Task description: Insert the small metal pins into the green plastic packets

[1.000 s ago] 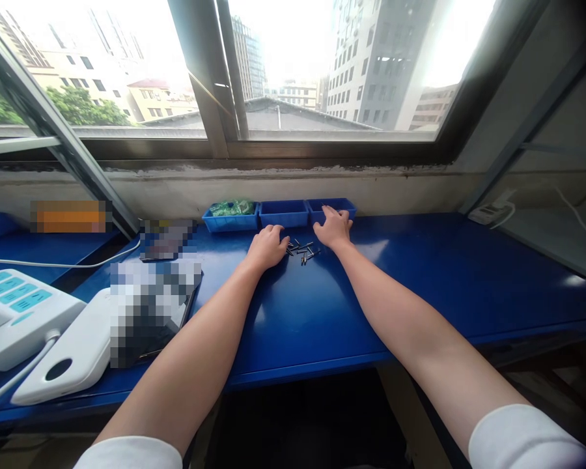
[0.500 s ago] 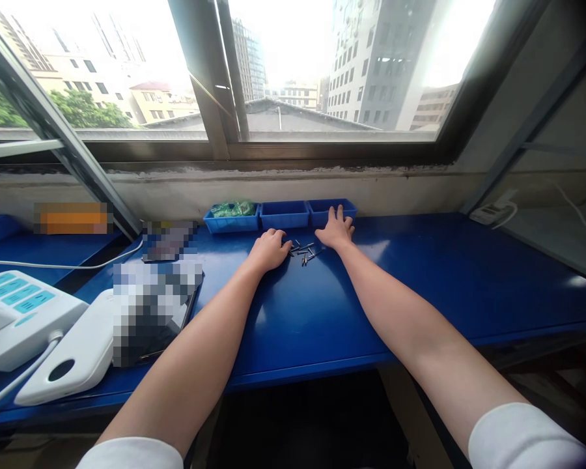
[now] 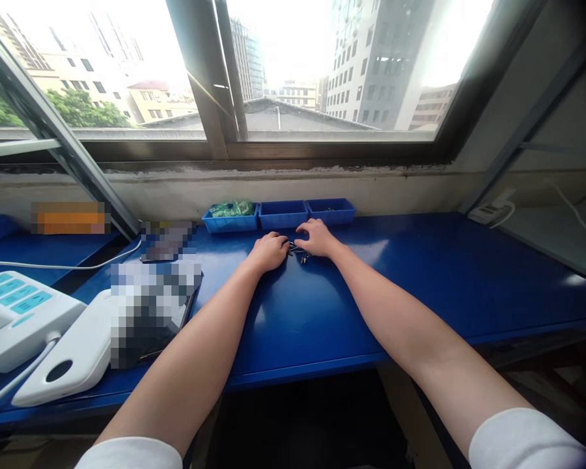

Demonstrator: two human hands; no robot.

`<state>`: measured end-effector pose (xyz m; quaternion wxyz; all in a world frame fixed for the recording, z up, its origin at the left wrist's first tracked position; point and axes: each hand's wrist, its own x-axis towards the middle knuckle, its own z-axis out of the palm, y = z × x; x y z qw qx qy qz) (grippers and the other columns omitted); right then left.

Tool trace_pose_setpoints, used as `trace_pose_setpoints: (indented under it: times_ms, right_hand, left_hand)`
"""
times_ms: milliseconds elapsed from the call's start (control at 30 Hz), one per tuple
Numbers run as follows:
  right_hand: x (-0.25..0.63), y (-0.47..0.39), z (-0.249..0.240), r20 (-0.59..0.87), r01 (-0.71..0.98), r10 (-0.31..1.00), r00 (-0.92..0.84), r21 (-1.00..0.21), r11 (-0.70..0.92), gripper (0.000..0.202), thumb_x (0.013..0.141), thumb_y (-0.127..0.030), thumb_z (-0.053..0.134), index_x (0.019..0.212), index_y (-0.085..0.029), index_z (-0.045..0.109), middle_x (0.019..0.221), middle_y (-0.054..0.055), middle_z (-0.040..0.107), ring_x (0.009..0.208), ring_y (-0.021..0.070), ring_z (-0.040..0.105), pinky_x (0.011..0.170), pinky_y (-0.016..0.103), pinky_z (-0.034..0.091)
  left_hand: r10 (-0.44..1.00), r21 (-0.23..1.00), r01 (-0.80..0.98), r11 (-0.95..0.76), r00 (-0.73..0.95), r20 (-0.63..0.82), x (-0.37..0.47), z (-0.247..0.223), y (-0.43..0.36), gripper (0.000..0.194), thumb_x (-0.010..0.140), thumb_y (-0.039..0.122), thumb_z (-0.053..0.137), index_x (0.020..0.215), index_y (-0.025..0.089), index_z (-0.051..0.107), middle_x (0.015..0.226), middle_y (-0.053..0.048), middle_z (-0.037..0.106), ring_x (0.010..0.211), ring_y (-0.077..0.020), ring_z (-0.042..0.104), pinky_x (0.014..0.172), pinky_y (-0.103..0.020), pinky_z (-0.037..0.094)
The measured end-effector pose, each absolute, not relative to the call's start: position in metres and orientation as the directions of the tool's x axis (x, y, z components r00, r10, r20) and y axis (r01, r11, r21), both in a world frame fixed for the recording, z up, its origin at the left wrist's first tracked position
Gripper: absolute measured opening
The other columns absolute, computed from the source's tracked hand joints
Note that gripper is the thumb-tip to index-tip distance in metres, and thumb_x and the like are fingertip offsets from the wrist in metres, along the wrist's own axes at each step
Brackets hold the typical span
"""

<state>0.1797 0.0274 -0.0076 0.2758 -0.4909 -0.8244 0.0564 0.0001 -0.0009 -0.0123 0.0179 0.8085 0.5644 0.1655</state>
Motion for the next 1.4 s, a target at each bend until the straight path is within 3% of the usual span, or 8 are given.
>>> trace_pose_setpoints:
  times_ms: [133,467,900,1067,1200,1400]
  right_hand:
    - [0.174,0.023,-0.009,0.301,0.769,0.844,-0.444,-0.354,0.532,0.027,0.081,-0.037,0.060,0.096,-0.017,0.069,0.100,0.011,0.062,0.098,0.0247,0.052,0.090,0.036,0.041]
    - [0.173,0.025,-0.008,0.311,0.735,0.833,-0.457,-0.394,0.551,0.014,0.085,-0.024,0.057,0.087,-0.016,0.069,0.091,0.008,0.061,0.086,0.0175,0.057,0.082,0.029,0.044]
    - [0.175,0.027,-0.005,0.263,0.716,0.819,-0.509,-0.398,0.573,0.010,0.081,-0.023,0.064,0.087,-0.017,0.070,0.095,0.008,0.064,0.089,0.0179,0.058,0.083,0.028,0.044]
    - [0.174,0.023,0.003,0.195,0.752,0.843,-0.502,-0.383,0.537,0.008,0.081,-0.022,0.064,0.079,-0.017,0.070,0.096,0.009,0.066,0.090,0.0205,0.059,0.080,0.028,0.044]
    - [0.174,0.021,0.006,0.128,0.767,0.850,-0.510,-0.380,0.517,0.008,0.083,-0.022,0.061,0.081,-0.018,0.068,0.094,0.007,0.068,0.089,0.0178,0.059,0.076,0.024,0.043]
    - [0.176,0.020,0.006,0.111,0.751,0.874,-0.472,-0.469,0.465,0.012,0.082,-0.019,0.062,0.093,-0.018,0.067,0.094,0.003,0.069,0.083,0.0135,0.060,0.069,0.020,0.043]
  left_hand:
    - [0.912,0.233,0.893,-0.384,0.329,0.244,-0.001,-0.013,0.001,0.040,0.092,0.035,0.034,0.117,0.021,0.063,0.133,-0.010,0.054,0.125,-0.0269,0.048,0.103,-0.040,0.038]
    - [0.905,0.258,0.873,-0.413,0.362,0.225,0.001,-0.011,0.001,0.035,0.092,0.028,0.040,0.118,0.020,0.062,0.132,-0.009,0.055,0.126,-0.0286,0.047,0.104,-0.041,0.039]
    - [0.904,0.260,0.869,-0.421,0.379,0.196,0.002,-0.012,0.001,0.039,0.093,0.025,0.033,0.123,0.019,0.058,0.136,-0.009,0.051,0.129,-0.0281,0.044,0.105,-0.040,0.037]
    - [0.892,0.227,0.869,-0.440,0.395,0.219,0.000,-0.017,0.006,0.039,0.093,0.025,0.033,0.122,0.022,0.058,0.130,-0.007,0.057,0.125,-0.0262,0.048,0.102,-0.037,0.040]
    - [0.900,0.211,0.881,-0.424,0.385,0.205,-0.001,-0.020,0.009,0.041,0.094,0.026,0.030,0.125,0.021,0.056,0.130,-0.007,0.057,0.120,-0.0244,0.052,0.102,-0.034,0.040]
    - [0.892,0.228,0.868,-0.442,0.397,0.219,-0.001,-0.017,0.006,0.040,0.093,0.026,0.031,0.122,0.018,0.057,0.126,-0.009,0.060,0.117,-0.0245,0.054,0.100,-0.033,0.041]
